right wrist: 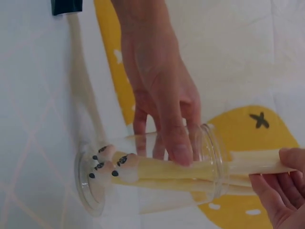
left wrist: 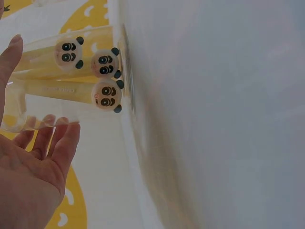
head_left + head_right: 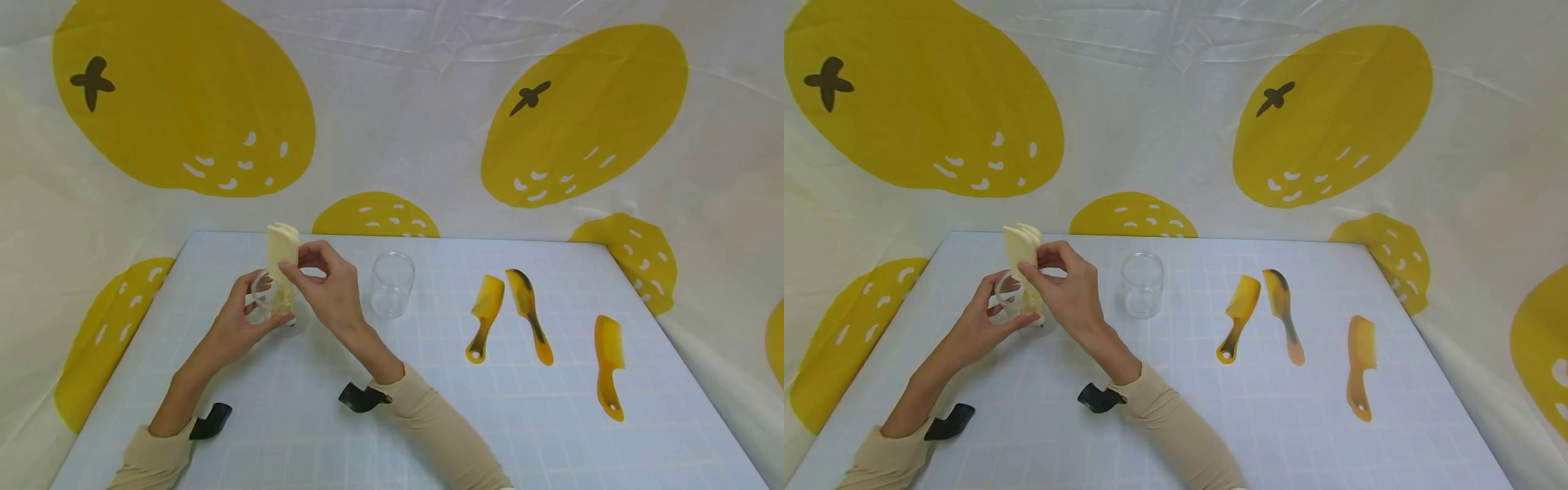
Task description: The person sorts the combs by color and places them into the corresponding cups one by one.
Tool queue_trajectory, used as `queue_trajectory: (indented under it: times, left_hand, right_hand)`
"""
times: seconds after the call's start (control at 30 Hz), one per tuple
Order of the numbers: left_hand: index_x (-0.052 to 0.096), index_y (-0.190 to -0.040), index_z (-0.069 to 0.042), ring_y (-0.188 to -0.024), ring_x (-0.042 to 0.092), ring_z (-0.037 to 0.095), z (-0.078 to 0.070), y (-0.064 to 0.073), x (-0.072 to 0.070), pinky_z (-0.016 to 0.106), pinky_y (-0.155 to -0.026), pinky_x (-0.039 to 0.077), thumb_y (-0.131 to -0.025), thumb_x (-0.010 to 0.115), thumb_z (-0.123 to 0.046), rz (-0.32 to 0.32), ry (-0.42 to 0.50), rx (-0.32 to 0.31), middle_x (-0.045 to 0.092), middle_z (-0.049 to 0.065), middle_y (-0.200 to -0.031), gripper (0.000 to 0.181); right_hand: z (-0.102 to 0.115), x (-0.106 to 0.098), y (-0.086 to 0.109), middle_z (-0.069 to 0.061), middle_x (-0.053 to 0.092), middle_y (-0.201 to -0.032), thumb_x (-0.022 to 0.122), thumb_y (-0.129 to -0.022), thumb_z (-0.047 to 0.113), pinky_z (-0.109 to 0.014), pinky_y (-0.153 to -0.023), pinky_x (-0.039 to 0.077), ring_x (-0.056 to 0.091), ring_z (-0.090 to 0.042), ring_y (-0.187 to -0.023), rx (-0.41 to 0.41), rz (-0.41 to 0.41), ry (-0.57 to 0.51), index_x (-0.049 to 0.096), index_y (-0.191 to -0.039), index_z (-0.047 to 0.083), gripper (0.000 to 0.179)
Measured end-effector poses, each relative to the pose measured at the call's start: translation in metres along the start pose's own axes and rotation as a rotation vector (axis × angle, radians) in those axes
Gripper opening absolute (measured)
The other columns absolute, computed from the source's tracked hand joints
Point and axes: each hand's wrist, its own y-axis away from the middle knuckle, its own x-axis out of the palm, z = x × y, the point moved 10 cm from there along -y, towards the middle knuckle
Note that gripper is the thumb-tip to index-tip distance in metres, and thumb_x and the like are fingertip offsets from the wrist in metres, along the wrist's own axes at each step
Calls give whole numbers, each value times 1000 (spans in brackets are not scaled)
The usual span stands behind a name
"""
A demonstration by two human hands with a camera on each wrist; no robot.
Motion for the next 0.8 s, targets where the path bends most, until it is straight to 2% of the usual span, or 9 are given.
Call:
queue_trajectory:
  times: [0.3,0.47,0.8]
  left_hand:
    - [24,-153,-1,-138,37,41,-2,2,-1,72,-111,30,-87,85,-23,7,-8,-31,36,22,-151,93]
    - [23,-154,-3,-139,36,41,-3,2,-1,73,-110,31,-87,86,-22,8,-6,-29,36,22,-152,94]
    - [22,-154,-2,-139,35,42,-1,1,0,73,-111,30,-88,84,-27,17,-26,-40,36,23,-152,94]
  right_hand:
    - [-4,-9,-1,-10,72,-93,81,-91,15,-23,-72,61,71,-16,-86,37,-25,132,67,-101,3,21]
    - [-8,-10,-1,-8,73,-93,81,-91,17,-21,-73,60,69,-13,-86,79,8,168,67,-100,4,21]
    - [-11,-9,-1,-8,73,-95,82,-90,15,-20,-75,59,69,-10,-84,99,76,204,66,-100,4,22]
